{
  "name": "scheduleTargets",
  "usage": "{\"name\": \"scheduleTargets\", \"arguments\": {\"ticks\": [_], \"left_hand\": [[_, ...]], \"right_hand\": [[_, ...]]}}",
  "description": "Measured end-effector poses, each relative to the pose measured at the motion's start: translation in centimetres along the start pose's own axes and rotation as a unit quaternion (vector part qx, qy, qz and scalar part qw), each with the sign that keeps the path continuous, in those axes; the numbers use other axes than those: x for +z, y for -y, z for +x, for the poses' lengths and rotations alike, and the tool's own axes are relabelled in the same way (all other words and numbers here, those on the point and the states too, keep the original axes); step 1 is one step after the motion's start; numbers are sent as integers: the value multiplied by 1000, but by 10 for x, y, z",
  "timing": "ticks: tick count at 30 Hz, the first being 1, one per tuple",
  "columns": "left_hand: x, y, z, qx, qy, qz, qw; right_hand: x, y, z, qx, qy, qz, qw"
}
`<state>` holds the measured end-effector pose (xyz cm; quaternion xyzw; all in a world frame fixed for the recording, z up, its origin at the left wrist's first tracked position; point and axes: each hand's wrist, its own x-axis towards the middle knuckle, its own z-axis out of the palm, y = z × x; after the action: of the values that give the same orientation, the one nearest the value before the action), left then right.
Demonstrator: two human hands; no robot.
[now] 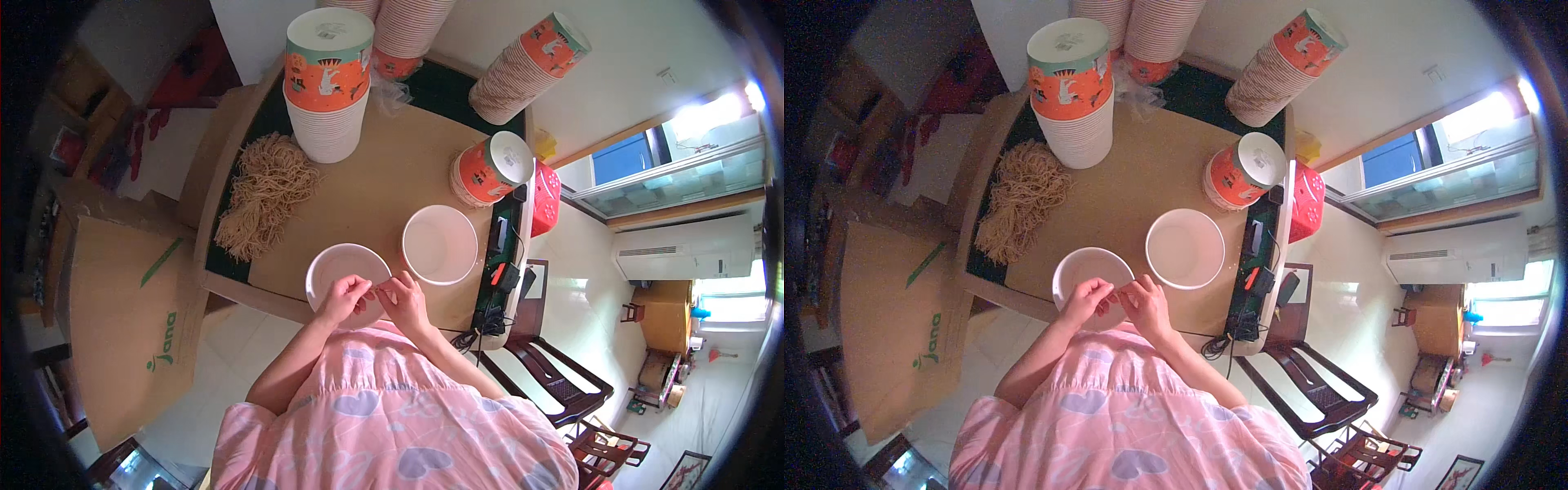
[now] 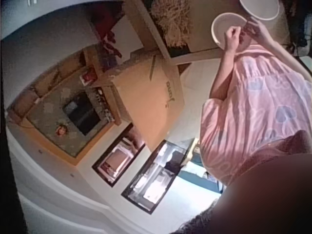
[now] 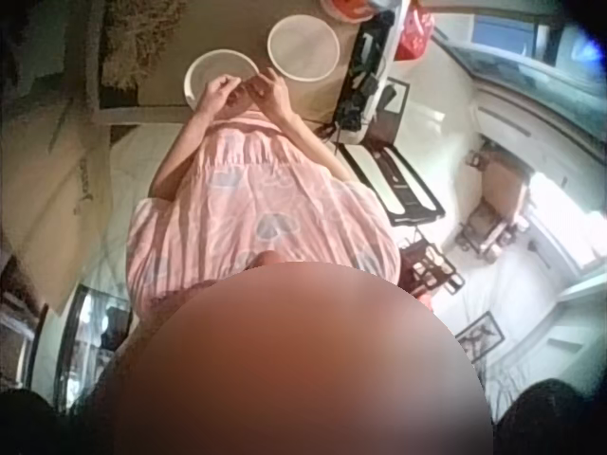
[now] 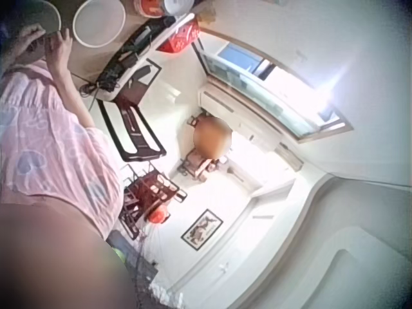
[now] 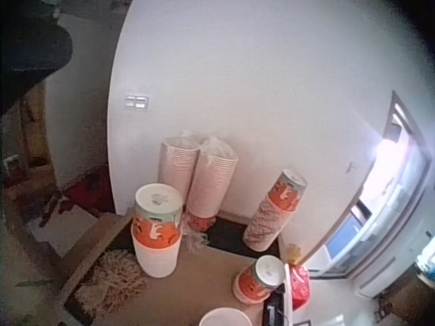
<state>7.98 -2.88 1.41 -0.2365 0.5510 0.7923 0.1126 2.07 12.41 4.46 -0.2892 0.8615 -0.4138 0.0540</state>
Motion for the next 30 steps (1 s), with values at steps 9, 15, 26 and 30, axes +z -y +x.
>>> {"name": "scheduleTargets", "arguments": {"ticks": [9,15,26,30], "left_hand": [[4,0,1,69,-25,56,996],[5,-2,0,59,-46,46,996],[1,-7,-4,13,-25,13,999],[1,-13,-10,-88,8,-126,988]], "right_hand": [[0,-1,1,-22,-16,-4,1000],[0,-1,1,-13,-16,-3,1000],[-2,-6,1,-23,-10,-9,1000],[1,-7,0,-29,-15,6,999]]}}
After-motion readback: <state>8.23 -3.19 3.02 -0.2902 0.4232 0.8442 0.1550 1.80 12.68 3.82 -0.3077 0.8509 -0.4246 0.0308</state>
